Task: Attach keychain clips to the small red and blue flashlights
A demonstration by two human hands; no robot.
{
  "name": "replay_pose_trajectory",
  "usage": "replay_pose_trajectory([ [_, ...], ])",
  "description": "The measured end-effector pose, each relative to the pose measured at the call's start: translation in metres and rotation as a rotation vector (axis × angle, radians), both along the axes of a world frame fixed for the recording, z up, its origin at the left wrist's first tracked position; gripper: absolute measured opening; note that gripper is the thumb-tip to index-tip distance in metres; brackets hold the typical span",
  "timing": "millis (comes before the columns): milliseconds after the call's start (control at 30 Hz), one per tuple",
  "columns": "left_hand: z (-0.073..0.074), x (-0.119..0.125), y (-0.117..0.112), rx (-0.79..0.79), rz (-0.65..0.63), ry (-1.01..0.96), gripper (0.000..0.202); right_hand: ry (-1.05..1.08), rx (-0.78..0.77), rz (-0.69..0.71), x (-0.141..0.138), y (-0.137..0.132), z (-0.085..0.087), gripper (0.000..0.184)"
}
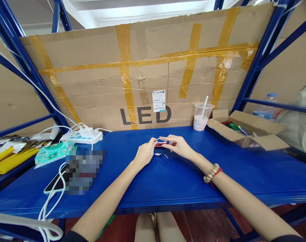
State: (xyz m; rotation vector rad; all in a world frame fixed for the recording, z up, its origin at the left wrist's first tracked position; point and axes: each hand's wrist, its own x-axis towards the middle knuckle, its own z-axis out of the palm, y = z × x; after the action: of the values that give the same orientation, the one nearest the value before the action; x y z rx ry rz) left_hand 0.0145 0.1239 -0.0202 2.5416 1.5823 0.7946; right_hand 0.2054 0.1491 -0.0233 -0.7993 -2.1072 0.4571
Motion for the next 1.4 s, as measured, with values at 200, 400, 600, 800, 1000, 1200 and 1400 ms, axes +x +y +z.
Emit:
replay_pose_trajectory([
  [200,-0.001,-0.001,0.001,0.009,-0.032,-0.004,0.022,0.000,-0.032,-0.062,0.000,-0.003,0.001,0.034],
  [400,-0.001,-0.002,0.003,-0.004,-0.093,-0.111,0.022,0.007,-0.098,-0.098,-0.002,-0.003,0.002,0.035],
  [600,-0.005,0.002,0.007,-0.048,-0.253,-0.377,0.024,0.033,-0.140,-0.128,-0.003,-0.003,0.002,0.040],
  [800,-0.003,0.004,0.003,-0.067,-0.220,-0.497,0.026,0.127,-0.207,-0.062,-0.005,-0.006,0.007,0.046],
  [1000,0.000,0.005,-0.001,-0.069,-0.256,-0.515,0.027,0.183,-0.339,-0.002,-0.008,-0.006,0.007,0.056],
  [1200,-0.005,0.007,0.003,-0.113,-0.317,-0.511,0.026,0.178,-0.369,0.052,-0.009,-0.007,0.007,0.053],
  [1400,-0.007,0.005,0.002,-0.105,-0.296,-0.475,0.024,0.175,-0.391,-0.050,-0.008,-0.010,0.011,0.051],
])
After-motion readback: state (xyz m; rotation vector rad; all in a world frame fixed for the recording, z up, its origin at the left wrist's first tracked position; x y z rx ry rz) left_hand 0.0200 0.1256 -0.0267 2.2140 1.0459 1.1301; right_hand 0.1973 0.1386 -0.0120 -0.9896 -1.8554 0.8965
